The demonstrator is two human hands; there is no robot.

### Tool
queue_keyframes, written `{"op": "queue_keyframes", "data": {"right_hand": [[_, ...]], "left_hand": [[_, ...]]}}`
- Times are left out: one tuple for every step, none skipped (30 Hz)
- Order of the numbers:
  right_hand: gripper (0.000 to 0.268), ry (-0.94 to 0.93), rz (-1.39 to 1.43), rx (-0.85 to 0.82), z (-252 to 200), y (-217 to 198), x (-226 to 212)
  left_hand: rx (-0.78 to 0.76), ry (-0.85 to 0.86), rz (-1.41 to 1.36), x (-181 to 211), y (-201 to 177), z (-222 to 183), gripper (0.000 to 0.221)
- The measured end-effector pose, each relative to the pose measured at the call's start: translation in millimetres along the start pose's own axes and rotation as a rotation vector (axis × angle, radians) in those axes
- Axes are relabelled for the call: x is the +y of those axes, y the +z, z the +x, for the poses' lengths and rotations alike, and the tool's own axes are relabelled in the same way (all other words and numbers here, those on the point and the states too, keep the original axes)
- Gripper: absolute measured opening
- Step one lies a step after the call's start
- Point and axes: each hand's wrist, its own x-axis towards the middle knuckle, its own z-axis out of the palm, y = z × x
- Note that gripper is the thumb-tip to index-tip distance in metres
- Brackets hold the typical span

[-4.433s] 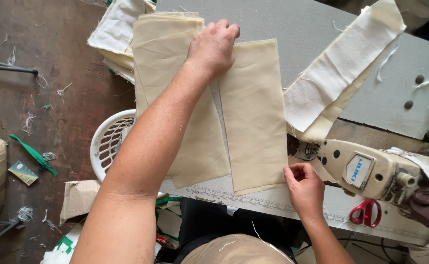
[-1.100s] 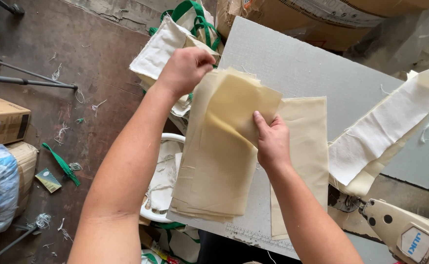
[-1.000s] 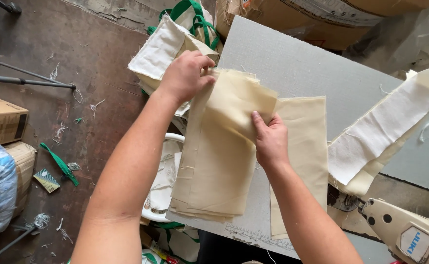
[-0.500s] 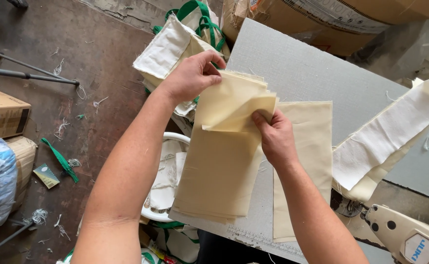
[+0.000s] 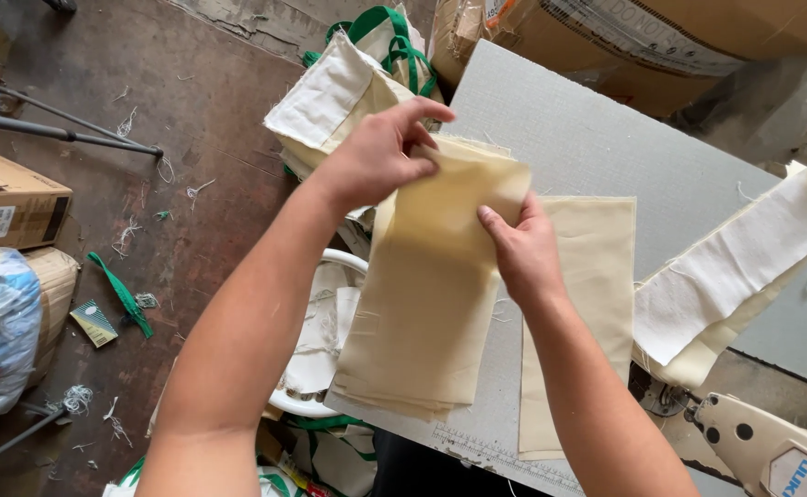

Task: The person is cutting fabric strips with scissors, folding them, and organizing them into neat stacks on a workbench.

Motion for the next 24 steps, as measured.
{"op": "queue_keyframes", "data": {"right_hand": [[0.025, -0.001, 0.0, -0.004, 1.9, -6.1, 0.5], [0.049, -0.147, -0.015, -0.071, 3.2, -11.3, 0.8], [0.074, -0.292, -0.028, -0.136, 3.5, -16.4, 0.6], [0.074, -0.297, -0.026, -0.145, 3.3, -21.6, -3.5], [0.042, -0.251, 0.178, -0.224, 1.6, -26.6, -8.5], [0.011, -0.21, 0.38, -0.306, 0.9, -30.7, -16.0], [0.011, -0.224, 0.381, -0.319, -7.2, -29.6, -24.0], [0.008, -0.203, 0.387, -0.276, -14.4, -28.3, -32.7], [0.006, -0.182, 0.393, -0.232, -22.2, -27.5, -41.3], [0.006, -0.2, 0.393, -0.245, -20.0, -31.9, -35.4], [0.007, -0.274, 0.386, -0.214, -17.5, -36.8, -29.0], [0.009, -0.334, 0.374, -0.176, -17.7, -44.6, -20.3], [0.009, -0.341, 0.371, -0.184, -26.2, -45.6, -24.7], [0.01, -0.365, 0.389, -0.166, -33.3, -42.8, -30.2], [0.012, -0.388, 0.407, -0.148, -41.3, -39.9, -36.1], [0.012, -0.401, 0.409, -0.163, -47.5, -43.4, -39.4], [0.011, -0.427, 0.435, -0.155, -53.8, -47.7, -43.1], [0.011, -0.457, 0.463, -0.143, -59.8, -52.6, -47.0], [0.011, -0.475, 0.466, -0.153, -66.8, -57.8, -55.2], [0.011, -0.526, 0.483, -0.128, -74.5, -64.4, -63.5], [0.012, -0.577, 0.5, -0.102, -82.2, -71.4, -71.7], [0.012, -0.592, 0.507, -0.109, -102.8, -76.7, -85.8], [0.013, -0.633, 0.458, -0.108, -123.9, -81.7, -99.1], [0.013, -0.673, 0.408, -0.109, -144.4, -86.3, -113.1]], "left_hand": [[0.005, 0.0, 0.001, 18.3, 1.0, -12.4, 0.051], [-0.007, 0.085, -0.043, 37.0, 1.3, -25.9, 0.053], [-0.019, 0.171, -0.086, 56.5, 2.0, -40.3, 0.054], [-0.01, 0.171, -0.081, 68.5, 0.0, -51.5, 0.054], [-0.002, 0.239, -0.107, 81.8, -1.8, -64.1, 0.053], [0.011, 0.317, -0.127, 96.8, -4.9, -76.9, 0.054], [0.023, 0.327, -0.117, 104.9, -8.7, -89.4, 0.054], [0.011, 0.065, -0.202, 113.7, -12.8, -101.7, 0.073], [-0.002, -0.197, -0.289, 122.6, -15.9, -114.6, 0.097], [0.011, -0.18, -0.281, 98.1, -4.1, -121.5, 0.097], [0.136, -0.098, -0.518, 72.7, 8.1, -127.2, 0.073], [0.255, -0.019, -0.764, 46.1, 24.0, -133.8, 0.051], [0.261, -0.01, -0.765, 63.1, 33.1, -141.9, 0.051], [0.341, 0.125, -0.739, 80.1, 39.0, -151.0, 0.049], [0.42, 0.261, -0.71, 97.6, 45.0, -160.7, 0.047], [0.43, 0.276, -0.703, 111.2, 47.8, -170.6, 0.047], [0.495, 0.328, -0.627, 125.4, 51.4, -180.4, 0.046], [0.555, 0.382, -0.55, 139.4, 55.0, -189.2, 0.046], [0.56, 0.401, -0.543, 154.0, 55.5, -198.9, 0.046], [0.615, 0.432, -0.422, 170.1, 56.5, -208.0, 0.042], [0.67, 0.462, -0.3, 186.3, 58.2, -217.1, 0.039], [0.673, 0.479, -0.292, 191.5, 60.3, -219.1, 0.039], [0.723, 0.502, -0.173, 196.6, 62.1, -221.5, 0.025], [0.776, 0.524, -0.054, 202.0, 62.9, -223.4, 0.017]]}}
